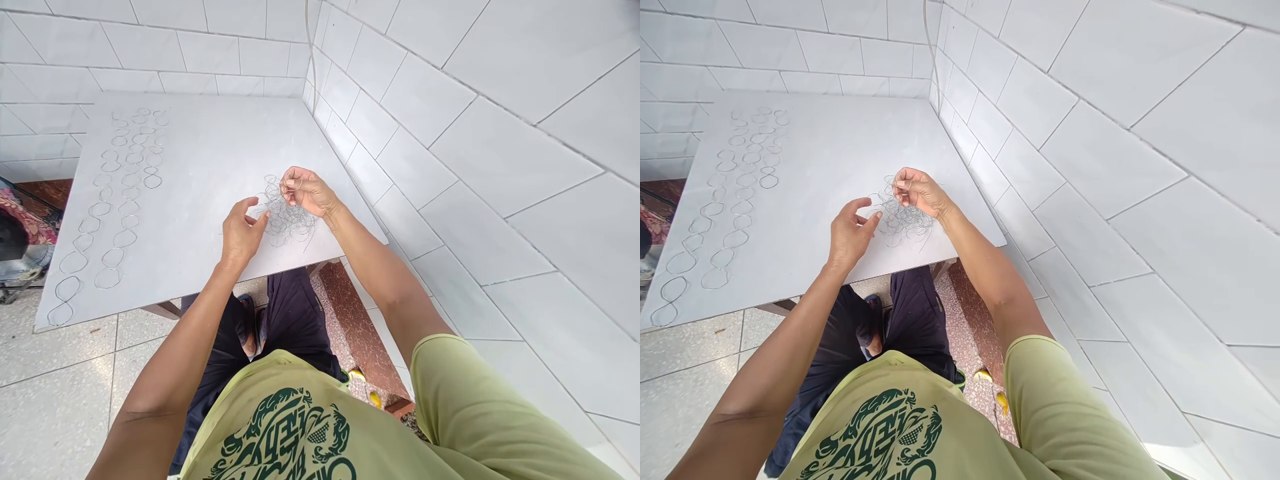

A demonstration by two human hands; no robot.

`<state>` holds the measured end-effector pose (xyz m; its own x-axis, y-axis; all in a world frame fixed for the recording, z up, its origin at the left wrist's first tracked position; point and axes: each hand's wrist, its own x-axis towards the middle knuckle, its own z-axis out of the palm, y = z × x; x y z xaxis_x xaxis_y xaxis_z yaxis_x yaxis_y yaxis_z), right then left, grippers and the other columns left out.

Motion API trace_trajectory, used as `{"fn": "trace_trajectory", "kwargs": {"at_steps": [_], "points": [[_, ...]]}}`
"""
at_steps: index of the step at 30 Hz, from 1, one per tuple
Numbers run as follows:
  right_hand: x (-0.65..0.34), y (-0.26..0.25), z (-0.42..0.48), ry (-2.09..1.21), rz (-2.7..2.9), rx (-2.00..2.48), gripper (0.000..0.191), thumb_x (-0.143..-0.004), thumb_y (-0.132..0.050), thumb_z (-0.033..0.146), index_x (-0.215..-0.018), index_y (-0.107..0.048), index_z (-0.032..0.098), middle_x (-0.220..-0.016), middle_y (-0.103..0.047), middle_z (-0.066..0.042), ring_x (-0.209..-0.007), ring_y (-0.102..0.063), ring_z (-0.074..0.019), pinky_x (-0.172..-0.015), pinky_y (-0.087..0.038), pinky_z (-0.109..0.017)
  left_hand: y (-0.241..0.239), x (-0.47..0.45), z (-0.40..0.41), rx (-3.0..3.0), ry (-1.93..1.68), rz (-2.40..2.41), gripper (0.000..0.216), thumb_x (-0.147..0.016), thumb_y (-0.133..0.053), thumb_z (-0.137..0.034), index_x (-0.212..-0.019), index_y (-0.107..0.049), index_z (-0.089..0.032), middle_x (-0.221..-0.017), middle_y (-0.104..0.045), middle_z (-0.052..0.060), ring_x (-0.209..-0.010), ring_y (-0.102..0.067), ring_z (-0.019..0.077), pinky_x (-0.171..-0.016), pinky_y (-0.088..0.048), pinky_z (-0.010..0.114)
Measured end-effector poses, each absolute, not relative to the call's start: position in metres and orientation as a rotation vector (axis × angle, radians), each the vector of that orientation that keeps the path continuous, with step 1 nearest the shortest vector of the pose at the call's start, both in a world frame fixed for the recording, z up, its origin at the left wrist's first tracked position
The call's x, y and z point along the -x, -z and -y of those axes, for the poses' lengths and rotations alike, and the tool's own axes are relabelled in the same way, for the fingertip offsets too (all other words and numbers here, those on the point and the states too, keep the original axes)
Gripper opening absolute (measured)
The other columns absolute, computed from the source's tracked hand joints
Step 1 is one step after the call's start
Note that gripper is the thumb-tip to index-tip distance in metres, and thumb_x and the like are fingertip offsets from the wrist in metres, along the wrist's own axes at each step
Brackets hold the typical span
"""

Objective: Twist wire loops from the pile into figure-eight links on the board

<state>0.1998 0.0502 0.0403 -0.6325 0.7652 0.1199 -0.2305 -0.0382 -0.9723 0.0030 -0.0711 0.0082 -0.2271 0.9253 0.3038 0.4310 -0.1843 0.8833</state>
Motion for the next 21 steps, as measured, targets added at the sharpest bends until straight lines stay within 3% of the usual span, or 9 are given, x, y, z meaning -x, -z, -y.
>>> {"fn": "trace_trajectory", "kwargs": {"at_steps": [6,11,17,21], "points": [[-0.193,-0.044,-0.042,-1.779,1.524,0.602,0.057,-0.072,-0.098,0.053,-0.090,-0.054,0.023,-0.085,-0.063,0.002,-0.074,-0.058,-0.0126,-0.057,-0.046,-0.021,0.004,-0.010,0.057,-1.436,-1.419,-1.481,0.036,-0.092,-0.075,-0.030,-0.126,-0.068,-0.023,-0.121,-0.078,0.007,-0.064,-0.066,0.0125,-0.060,-0.053,0.029],[-0.191,-0.043,-0.046,-1.822,1.588,0.570,0.056,-0.075,-0.097,0.055,-0.091,-0.055,0.022,-0.087,-0.065,0.001,-0.073,-0.059,-0.0115,-0.059,-0.047,-0.021,0.011,-0.015,0.053,-1.333,-1.441,-1.422,0.046,-0.088,-0.081,-0.041,-0.127,-0.066,-0.022,-0.116,-0.077,0.008,-0.063,-0.065,0.0130,-0.055,-0.052,0.028],[-0.189,-0.042,-0.050,-1.820,1.711,0.589,0.054,-0.080,-0.094,0.056,-0.097,-0.056,0.021,-0.092,-0.072,-0.003,-0.068,-0.060,-0.0108,-0.055,-0.045,-0.020,0.015,-0.018,0.048,-1.297,-1.500,-1.568,0.021,-0.090,-0.071,-0.025,-0.110,-0.071,-0.020,-0.099,-0.076,0.004,-0.066,-0.063,0.0141,-0.062,-0.052,0.029],[-0.188,-0.043,-0.052,-1.797,1.750,0.646,0.049,-0.083,-0.091,0.052,-0.097,-0.057,0.020,-0.090,-0.072,-0.003,-0.067,-0.063,-0.0121,-0.053,-0.045,-0.020,0.018,-0.016,0.049,-1.304,-1.478,-1.577,0.018,-0.090,-0.065,-0.020,-0.107,-0.072,-0.020,-0.101,-0.075,0.004,-0.066,-0.062,0.0141,-0.066,-0.052,0.031]]}}
